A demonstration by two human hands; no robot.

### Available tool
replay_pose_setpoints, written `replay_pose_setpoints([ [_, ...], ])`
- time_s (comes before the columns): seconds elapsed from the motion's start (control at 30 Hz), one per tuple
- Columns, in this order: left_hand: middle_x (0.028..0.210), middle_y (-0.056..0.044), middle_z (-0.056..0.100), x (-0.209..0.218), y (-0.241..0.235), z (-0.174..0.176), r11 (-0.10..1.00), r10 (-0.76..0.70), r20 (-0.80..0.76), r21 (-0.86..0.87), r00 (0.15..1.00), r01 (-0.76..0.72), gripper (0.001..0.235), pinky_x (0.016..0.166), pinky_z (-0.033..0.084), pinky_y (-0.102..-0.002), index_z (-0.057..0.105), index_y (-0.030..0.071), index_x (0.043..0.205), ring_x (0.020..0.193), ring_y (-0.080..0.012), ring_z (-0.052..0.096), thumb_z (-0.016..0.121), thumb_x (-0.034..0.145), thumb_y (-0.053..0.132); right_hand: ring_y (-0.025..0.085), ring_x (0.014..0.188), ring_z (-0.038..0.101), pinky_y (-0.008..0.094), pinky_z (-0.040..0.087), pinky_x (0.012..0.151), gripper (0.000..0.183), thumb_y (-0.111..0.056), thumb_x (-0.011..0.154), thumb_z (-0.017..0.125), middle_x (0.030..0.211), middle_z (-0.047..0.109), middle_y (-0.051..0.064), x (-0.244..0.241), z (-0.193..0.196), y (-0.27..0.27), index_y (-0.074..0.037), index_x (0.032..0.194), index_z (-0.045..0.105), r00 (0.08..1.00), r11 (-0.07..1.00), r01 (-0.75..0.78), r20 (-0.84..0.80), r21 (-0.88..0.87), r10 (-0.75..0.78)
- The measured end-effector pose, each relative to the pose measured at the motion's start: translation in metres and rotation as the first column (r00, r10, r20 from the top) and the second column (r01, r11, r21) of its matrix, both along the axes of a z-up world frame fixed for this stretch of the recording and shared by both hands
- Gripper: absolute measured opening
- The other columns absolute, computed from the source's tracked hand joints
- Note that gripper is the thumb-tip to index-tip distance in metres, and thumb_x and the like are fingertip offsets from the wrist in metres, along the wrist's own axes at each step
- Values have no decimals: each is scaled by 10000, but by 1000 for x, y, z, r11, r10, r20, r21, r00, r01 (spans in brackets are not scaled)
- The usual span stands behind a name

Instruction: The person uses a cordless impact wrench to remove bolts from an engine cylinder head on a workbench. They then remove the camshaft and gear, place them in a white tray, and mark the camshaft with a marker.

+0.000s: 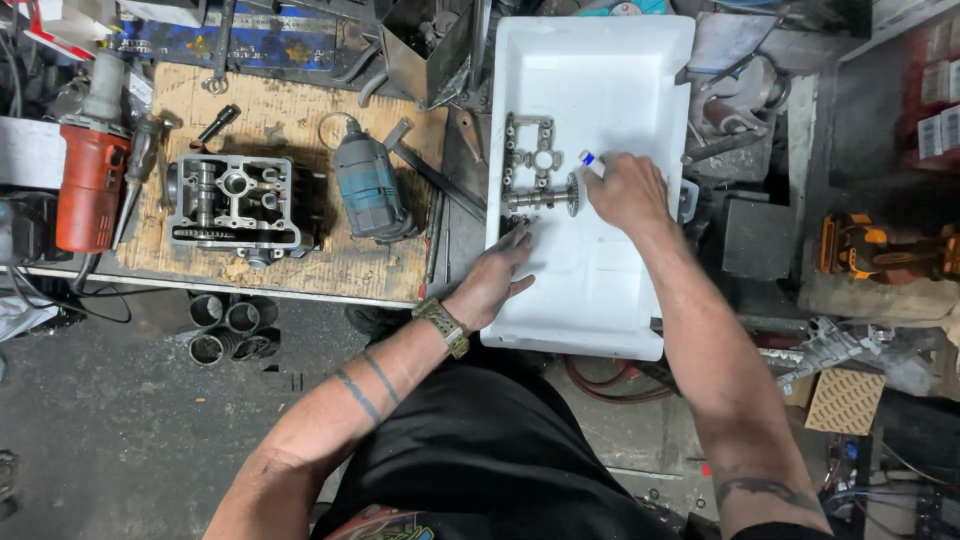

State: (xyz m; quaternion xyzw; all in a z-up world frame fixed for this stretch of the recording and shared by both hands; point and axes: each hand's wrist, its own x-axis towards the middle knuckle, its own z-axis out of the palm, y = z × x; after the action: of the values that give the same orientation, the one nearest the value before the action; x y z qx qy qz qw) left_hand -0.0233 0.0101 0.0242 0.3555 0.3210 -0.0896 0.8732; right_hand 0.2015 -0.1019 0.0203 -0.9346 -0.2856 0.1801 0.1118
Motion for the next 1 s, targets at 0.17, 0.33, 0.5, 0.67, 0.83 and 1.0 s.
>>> replay_pose_setpoints([
  [0.17,1789,-218,106,-10,2,4,999,-3,-22,51,1000,4,949,1248,333,-584,77,32,1710,1630,-441,135,622,935,94,510,1012,740,587,568,843,379,-363,973,659,902,772,263,-39,-7,-6,-8,990,789,972,996,90,-220,11,-86],
  [0.33,1775,-268,92,-3,-4,-9,999,50,-55,19,997,-49,1022,1233,380,-546,95,5,1704,1621,-470,124,675,863,22,489,1007,742,572,565,847,416,-456,948,684,854,771,216,-47,-16,-6,-51,932,779,965,993,121,-233,-1,-118],
  [0.5,1742,-350,76,-3,-7,-3,997,79,-52,17,995,-79,1049,1163,477,-560,86,-17,1697,1592,-530,142,689,840,-53,464,976,757,557,608,816,371,-387,922,704,852,772,198,-55,-30,-6,-45,1040,788,991,996,80,-106,24,-77],
  [0.67,1642,-328,407,-15,-5,-19,1000,-2,-11,29,1000,2,818,1047,588,-497,359,-31,1634,1485,-476,444,725,905,22,531,1042,721,639,578,887,511,-478,979,682,952,777,284,-57,-28,-3,-3,1143,778,998,999,42,-54,32,-41],
  [0.83,1201,-252,731,-78,38,-26,881,-133,158,471,978,44,409,806,639,-422,691,30,1346,1155,-344,678,741,980,205,530,1006,720,620,574,864,402,-387,1032,744,976,777,278,-67,-7,-9,-11,1162,799,997,989,-8,74,145,-3],
  [1.0,859,-34,806,-173,142,-5,224,-134,16,974,991,15,121,616,543,-326,810,110,976,631,-215,687,761,878,164,196,583,518,319,451,586,124,41,1108,813,795,674,135,-117,29,10,155,1107,764,978,759,-152,209,633,22],
])
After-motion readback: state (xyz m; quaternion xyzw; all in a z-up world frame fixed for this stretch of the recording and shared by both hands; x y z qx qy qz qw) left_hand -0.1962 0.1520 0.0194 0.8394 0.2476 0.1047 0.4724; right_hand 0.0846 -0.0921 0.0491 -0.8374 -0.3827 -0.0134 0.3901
